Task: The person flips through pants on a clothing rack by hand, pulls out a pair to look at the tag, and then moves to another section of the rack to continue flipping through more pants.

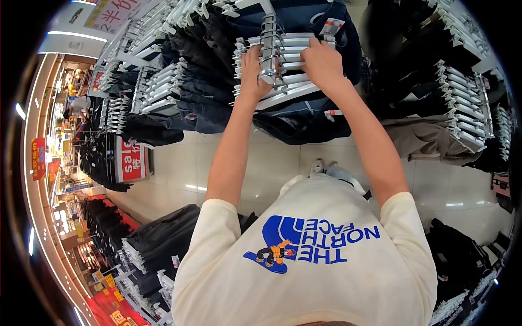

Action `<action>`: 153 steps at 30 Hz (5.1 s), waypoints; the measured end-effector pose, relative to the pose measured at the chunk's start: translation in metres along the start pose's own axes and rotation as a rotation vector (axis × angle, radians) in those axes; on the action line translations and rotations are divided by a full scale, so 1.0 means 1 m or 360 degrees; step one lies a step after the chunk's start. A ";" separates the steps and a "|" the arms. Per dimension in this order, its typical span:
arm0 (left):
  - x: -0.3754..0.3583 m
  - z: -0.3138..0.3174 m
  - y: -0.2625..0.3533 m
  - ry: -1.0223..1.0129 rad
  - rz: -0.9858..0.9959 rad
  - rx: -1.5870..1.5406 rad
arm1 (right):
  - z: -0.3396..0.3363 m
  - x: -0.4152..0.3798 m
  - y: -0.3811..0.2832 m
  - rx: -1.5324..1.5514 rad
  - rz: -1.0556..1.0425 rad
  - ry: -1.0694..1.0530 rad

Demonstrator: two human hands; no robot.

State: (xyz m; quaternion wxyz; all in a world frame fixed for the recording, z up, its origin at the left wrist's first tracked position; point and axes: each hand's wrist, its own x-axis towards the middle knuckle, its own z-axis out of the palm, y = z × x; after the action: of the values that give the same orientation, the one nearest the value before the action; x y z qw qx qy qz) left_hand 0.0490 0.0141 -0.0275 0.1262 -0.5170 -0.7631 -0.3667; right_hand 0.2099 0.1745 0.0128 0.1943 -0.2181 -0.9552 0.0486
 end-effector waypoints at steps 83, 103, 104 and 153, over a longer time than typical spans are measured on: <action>-0.010 -0.053 -0.010 -0.0734 -0.0104 -0.0270 | 0.033 -0.043 0.006 0.0316 -0.0190 0.0293; -0.015 -0.034 -0.020 -0.0583 -0.0252 -0.0636 | 0.032 -0.055 -0.013 0.0162 -0.0214 0.0433; -0.015 -0.036 -0.020 -0.0590 -0.0249 -0.0601 | 0.032 -0.056 -0.014 0.0165 -0.0216 0.0434; -0.007 0.000 -0.053 -0.0707 0.0122 0.0277 | 0.018 -0.070 -0.022 0.0565 -0.0442 0.0352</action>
State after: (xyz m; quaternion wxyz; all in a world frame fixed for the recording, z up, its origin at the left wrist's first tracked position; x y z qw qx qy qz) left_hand 0.0049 -0.0013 -0.0540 0.0130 -0.6006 -0.7807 -0.1718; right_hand 0.2525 0.1240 -0.0240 0.3376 -0.0513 -0.9254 0.1644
